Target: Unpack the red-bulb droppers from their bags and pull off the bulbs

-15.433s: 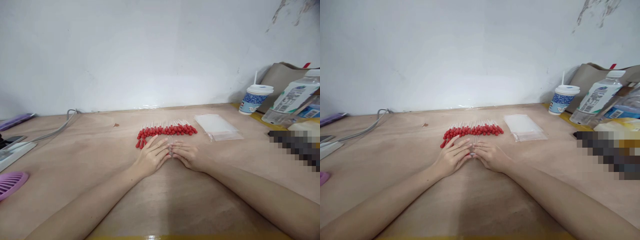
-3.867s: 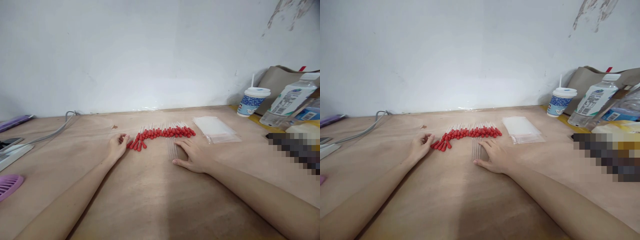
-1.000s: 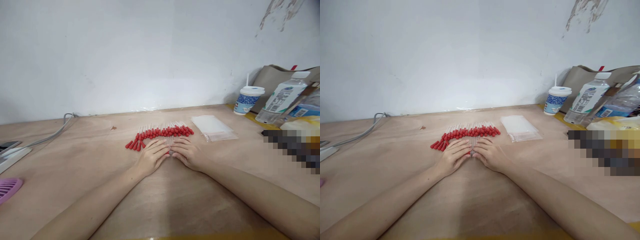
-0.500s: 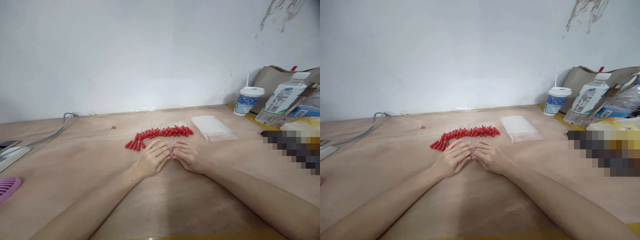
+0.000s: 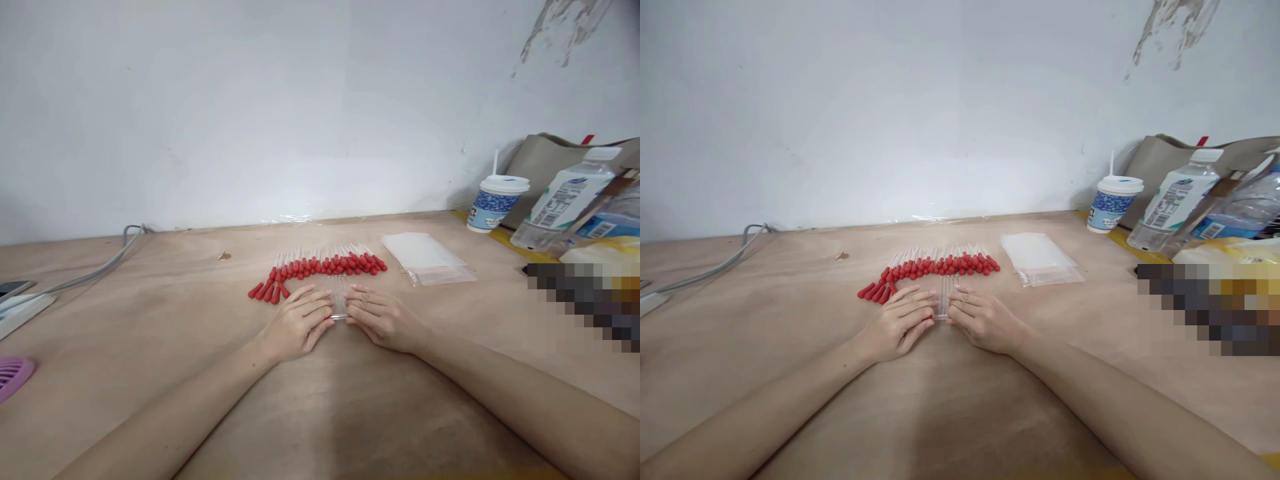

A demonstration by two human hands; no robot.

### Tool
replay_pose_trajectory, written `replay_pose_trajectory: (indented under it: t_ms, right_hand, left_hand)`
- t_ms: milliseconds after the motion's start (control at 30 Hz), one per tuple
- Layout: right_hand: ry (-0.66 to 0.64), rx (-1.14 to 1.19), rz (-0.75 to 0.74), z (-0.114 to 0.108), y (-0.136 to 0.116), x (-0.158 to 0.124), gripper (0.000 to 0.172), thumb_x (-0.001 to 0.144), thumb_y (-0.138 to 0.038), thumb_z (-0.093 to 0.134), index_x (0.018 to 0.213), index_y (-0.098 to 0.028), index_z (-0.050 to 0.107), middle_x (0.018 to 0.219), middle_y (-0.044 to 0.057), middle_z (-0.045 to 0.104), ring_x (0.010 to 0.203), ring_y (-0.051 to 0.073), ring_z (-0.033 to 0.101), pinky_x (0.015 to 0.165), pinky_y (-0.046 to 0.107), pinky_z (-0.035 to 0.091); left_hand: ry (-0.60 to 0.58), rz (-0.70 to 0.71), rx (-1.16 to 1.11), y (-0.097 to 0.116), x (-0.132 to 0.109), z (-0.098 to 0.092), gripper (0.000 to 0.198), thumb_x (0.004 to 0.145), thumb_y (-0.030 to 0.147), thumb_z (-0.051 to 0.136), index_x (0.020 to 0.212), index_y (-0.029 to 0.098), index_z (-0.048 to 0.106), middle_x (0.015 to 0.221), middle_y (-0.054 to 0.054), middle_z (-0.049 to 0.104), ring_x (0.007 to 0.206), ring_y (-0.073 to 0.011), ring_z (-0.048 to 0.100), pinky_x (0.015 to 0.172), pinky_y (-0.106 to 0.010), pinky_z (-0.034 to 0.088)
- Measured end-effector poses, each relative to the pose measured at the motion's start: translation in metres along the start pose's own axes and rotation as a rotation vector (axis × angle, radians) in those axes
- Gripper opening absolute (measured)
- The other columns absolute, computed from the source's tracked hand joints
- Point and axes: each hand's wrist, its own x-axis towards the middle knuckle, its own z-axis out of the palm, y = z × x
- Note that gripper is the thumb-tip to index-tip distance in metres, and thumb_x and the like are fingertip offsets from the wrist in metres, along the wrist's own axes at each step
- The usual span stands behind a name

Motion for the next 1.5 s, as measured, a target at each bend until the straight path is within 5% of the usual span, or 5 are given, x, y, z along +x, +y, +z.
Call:
replay_pose_trajectory:
  t_ms: [467,633,767,900,1500]
  right_hand:
    - [0.111,-0.040,0.106,-0.011,0.016,-0.014,0.017,0.085,-0.015,0.048,0.094,-0.016,0.062,0.097,0.008,0.067,0.103,0.019,0.057,0.092,0.039,0.047]
    - [0.072,-0.154,0.556,-0.008,0.032,-0.019,0.023,0.085,-0.027,0.047,0.092,-0.019,0.067,0.071,0.005,0.064,0.070,0.017,0.058,0.065,0.031,0.047]
    - [0.018,-0.073,0.624,0.000,0.028,-0.012,0.027,0.086,-0.026,0.042,0.097,-0.016,0.065,0.069,0.006,0.059,0.069,0.017,0.055,0.064,0.029,0.044]
    - [0.003,-0.021,0.663,0.006,0.023,-0.006,0.020,0.083,-0.020,0.042,0.089,-0.014,0.060,0.074,0.007,0.060,0.070,0.018,0.055,0.064,0.029,0.043]
    - [-0.063,0.016,0.729,0.018,0.012,0.001,0.022,0.081,-0.033,0.049,0.090,-0.016,0.061,0.070,0.004,0.060,0.065,0.016,0.054,0.060,0.027,0.041]
  left_hand:
    - [0.124,-0.059,0.057,-0.012,-0.016,-0.008,0.017,0.083,0.013,0.051,0.096,0.018,0.061,0.103,-0.006,0.066,0.105,-0.0180,0.057,0.095,-0.037,0.042]
    - [0.236,-0.435,0.148,-0.043,-0.015,-0.030,0.021,0.084,0.028,0.050,0.096,0.022,0.066,0.090,-0.005,0.064,0.086,-0.0179,0.058,0.075,-0.032,0.046]
    - [0.167,-0.947,0.086,-0.087,-0.023,-0.053,0.034,0.080,0.045,0.048,0.088,0.019,0.069,0.066,-0.003,0.058,0.068,-0.0180,0.054,0.061,-0.029,0.042]
    - [0.101,-1.187,-0.204,-0.117,-0.043,-0.061,0.046,0.063,0.055,0.060,0.085,0.015,0.066,0.068,-0.002,0.061,0.064,-0.0165,0.055,0.056,-0.026,0.039]
    - [-0.093,-1.185,0.070,-0.104,-0.043,-0.048,0.038,0.074,0.053,0.045,0.074,0.019,0.063,0.072,-0.003,0.065,0.066,-0.0184,0.057,0.057,-0.027,0.038]
